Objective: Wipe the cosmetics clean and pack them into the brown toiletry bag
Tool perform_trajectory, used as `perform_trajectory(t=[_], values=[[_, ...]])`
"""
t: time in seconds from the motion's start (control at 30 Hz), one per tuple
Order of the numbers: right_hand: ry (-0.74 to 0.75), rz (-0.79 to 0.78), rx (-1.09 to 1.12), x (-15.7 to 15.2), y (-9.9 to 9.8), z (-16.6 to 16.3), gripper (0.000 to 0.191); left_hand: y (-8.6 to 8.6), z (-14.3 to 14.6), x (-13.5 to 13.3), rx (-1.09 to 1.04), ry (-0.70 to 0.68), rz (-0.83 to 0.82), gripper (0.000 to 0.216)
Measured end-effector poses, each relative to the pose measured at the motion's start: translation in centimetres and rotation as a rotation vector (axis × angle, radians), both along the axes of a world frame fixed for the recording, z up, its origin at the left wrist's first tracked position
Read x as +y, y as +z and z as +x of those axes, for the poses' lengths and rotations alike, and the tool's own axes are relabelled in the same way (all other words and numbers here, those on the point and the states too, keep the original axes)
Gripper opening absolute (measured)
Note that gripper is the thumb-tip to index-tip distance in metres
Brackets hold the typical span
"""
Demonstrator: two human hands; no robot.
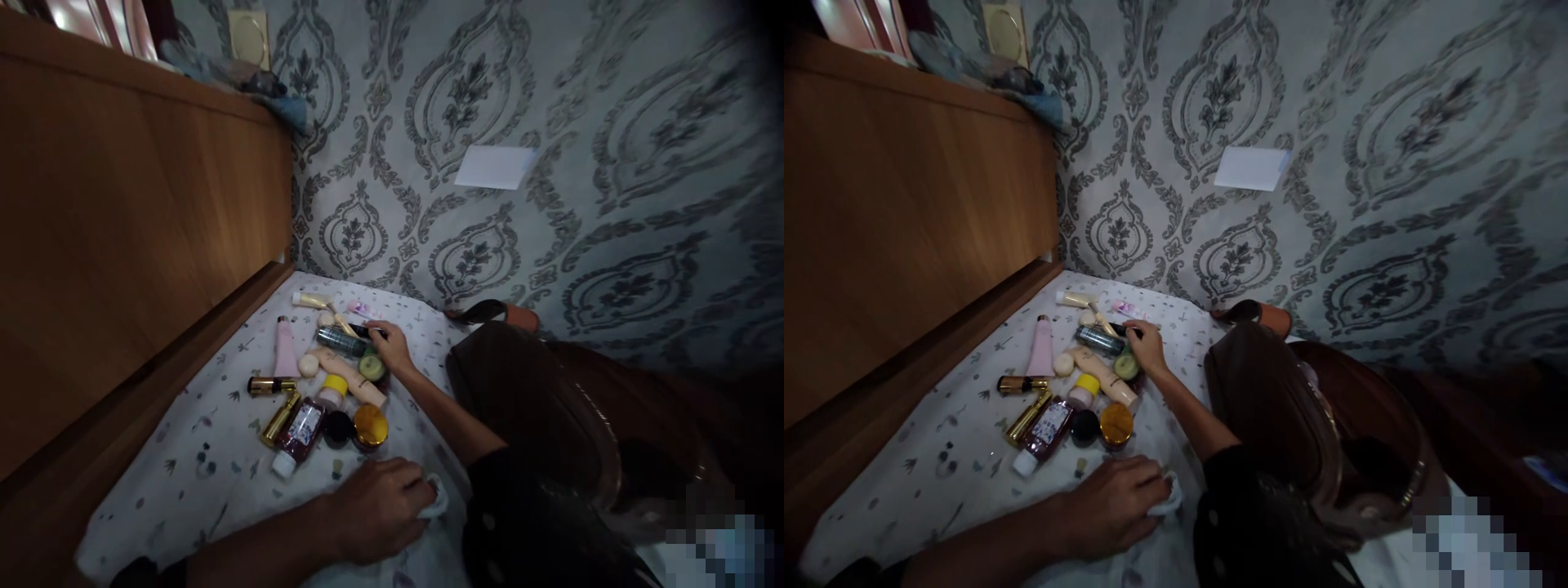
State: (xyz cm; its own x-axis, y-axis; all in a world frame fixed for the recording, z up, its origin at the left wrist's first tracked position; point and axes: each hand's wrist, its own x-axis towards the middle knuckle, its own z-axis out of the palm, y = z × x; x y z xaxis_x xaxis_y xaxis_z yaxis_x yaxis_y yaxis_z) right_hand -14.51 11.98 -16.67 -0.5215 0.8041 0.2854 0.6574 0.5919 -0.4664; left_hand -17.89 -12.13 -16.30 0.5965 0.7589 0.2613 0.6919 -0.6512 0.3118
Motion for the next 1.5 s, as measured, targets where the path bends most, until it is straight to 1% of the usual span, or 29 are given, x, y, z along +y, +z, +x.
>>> perform_trajectory(t=[0.1, 0.2, 0.27, 0.37, 0.5, 0.57, 0.63, 0.73, 0.83, 0.93, 1.17, 1.23, 1.33, 1.4, 1.5], values=[[-0.109, -0.001, -0.024, 2.8, -0.2, -0.8, 0.043, -0.1, 0.1, 0.1, 0.014, 0.014, 0.003, 0.022], [-0.150, -0.030, -0.074, 5.2, -0.6, -1.6, 0.053, 0.1, 0.1, 0.3, 0.023, 0.018, -0.012, 0.024], [-0.111, -0.053, -0.101, 6.4, -0.9, -2.1, 0.055, 0.3, 0.0, 0.4, 0.036, 0.011, -0.025, 0.023], [0.029, -0.063, -0.104, 7.2, -1.4, -3.0, 0.049, 0.3, -0.2, 0.4, 0.042, -0.010, -0.026, 0.023], [0.250, -0.067, -0.063, 6.9, -1.5, -4.4, 0.035, -0.1, -0.2, 0.5, 0.021, -0.010, -0.016, 0.025], [0.321, -0.075, -0.044, 6.5, -1.4, -5.0, 0.030, -0.2, -0.2, 0.6, 0.028, -0.021, -0.021, 0.025], [0.358, -0.075, -0.029, 6.2, -1.3, -5.4, 0.028, -0.2, -0.2, 0.7, 0.040, -0.033, -0.026, 0.024], [0.374, -0.062, -0.020, 6.1, -1.2, -5.6, 0.028, 0.0, -0.3, 0.7, 0.049, -0.024, -0.030, 0.025], [0.382, -0.056, -0.042, 6.5, -1.0, -5.5, 0.023, 0.1, -0.3, 0.6, 0.038, -0.019, -0.031, 0.025], [0.427, -0.071, -0.076, 6.8, -0.6, -5.1, 0.021, 0.0, -0.3, 0.6, 0.038, -0.012, -0.032, 0.023], [0.539, -0.103, -0.130, 6.1, 0.6, -3.9, 0.027, -0.7, -0.3, 0.4, -0.008, -0.003, 0.017, 0.028], [0.532, -0.091, -0.142, 5.8, 0.8, -3.7, 0.029, -0.6, -0.4, 0.4, -0.020, -0.013, 0.013, 0.028], [0.476, -0.047, -0.133, 5.0, 1.0, -3.3, 0.036, -0.2, -0.5, 0.4, -0.023, -0.017, -0.009, 0.027], [0.447, -0.023, -0.120, 4.2, 0.9, -3.1, 0.036, -0.1, -0.5, 0.4, -0.019, -0.016, -0.014, 0.028], [0.465, -0.018, -0.117, 3.0, 0.7, -2.9, 0.035, -0.4, -0.5, 0.5, -0.020, -0.028, -0.005, 0.027]])
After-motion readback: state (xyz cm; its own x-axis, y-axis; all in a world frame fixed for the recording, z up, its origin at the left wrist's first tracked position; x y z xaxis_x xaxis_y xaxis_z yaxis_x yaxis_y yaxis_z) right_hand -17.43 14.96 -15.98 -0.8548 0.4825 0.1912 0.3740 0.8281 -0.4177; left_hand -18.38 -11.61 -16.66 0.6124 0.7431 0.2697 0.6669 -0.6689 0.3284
